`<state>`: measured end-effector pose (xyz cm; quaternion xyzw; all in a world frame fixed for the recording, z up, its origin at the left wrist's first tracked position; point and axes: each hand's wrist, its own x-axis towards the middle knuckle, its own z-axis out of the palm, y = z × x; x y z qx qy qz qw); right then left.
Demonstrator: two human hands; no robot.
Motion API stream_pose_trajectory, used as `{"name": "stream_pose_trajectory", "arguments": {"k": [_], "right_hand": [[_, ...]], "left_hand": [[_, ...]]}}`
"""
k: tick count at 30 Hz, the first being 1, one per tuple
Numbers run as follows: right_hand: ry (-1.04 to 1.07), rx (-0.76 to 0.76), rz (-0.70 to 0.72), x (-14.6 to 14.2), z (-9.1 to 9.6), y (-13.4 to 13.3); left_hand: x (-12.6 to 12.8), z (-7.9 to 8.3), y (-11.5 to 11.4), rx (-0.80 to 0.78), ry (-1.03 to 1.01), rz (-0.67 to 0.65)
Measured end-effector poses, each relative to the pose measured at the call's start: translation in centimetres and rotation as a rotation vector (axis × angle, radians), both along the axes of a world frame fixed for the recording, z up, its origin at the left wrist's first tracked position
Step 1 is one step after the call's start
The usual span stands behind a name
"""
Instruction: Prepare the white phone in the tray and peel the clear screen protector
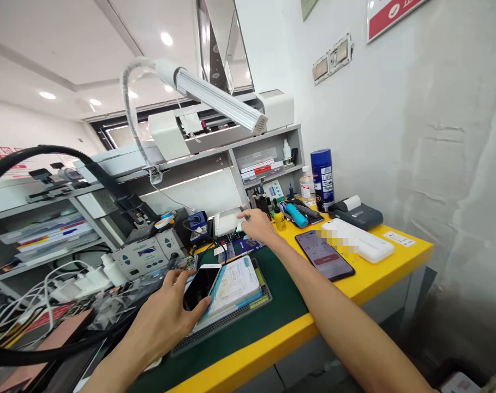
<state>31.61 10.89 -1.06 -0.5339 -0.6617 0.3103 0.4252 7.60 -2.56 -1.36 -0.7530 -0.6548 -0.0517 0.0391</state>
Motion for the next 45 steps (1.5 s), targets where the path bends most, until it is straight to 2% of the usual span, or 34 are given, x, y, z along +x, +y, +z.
{"name": "stream_pose_trajectory", "arguments": {"k": [4,6,8,11,13,16,18,22,26,30,35,40,42,45], "right_hand": [[0.169,-0.059,0.076,-0.5,0.6,-0.7],[0.248,-0.098,0.132,-0.8,0.7,-0.9],[0.330,-0.152,0.217,-0.9,0.8,-1.0],[0.442,-0.260,0.413,-0.8,0.8,-1.1],[0.491,-0.331,0.554,-0.8,0.6,-1.1],[0.536,-0.395,0.684,-1.0,0.3,-1.0],[0.561,-0.402,0.717,-1.3,-0.1,-0.9],[0.588,-0.376,0.729,-1.6,-0.6,-0.6],[0.592,-0.344,0.680,-1.4,-0.7,-0.4],[0.546,-0.363,0.675,-1.2,-0.7,-0.3],[0.390,-0.381,0.765,-1.2,-0.3,-0.7],[0.145,-0.271,0.775,-1.3,-0.3,-1.0],[0.037,-0.211,0.757,-1.2,-0.3,-0.9],[-0.112,-0.137,0.730,-1.0,-0.4,-0.9]], "left_hand": [[1.6,0.5,-0.1,0.017,0.110,0.020],[1.6,0.9,0.1,0.005,0.097,0.009],[0.9,1.6,0.4,0.001,0.006,-0.062],[-1.5,2.5,1.2,-0.011,-0.168,-0.247],[-3.3,2.8,2.0,0.004,-0.146,-0.302],[-4.9,2.7,3.3,0.003,0.057,-0.452],[-4.8,2.5,3.9,-0.007,0.240,-0.509],[-2.6,2.5,4.5,-0.039,0.517,-0.573],[-0.2,3.1,4.6,-0.068,0.593,-0.630],[1.4,4.1,4.7,-0.128,0.559,-0.572],[2.0,5.7,5.1,-0.283,0.446,-0.491],[-0.1,5.9,5.4,-0.361,0.253,-0.398],[-1.5,5.5,5.0,-0.355,0.195,-0.365],[-3.6,4.5,4.0,-0.319,-0.002,-0.300]]}}
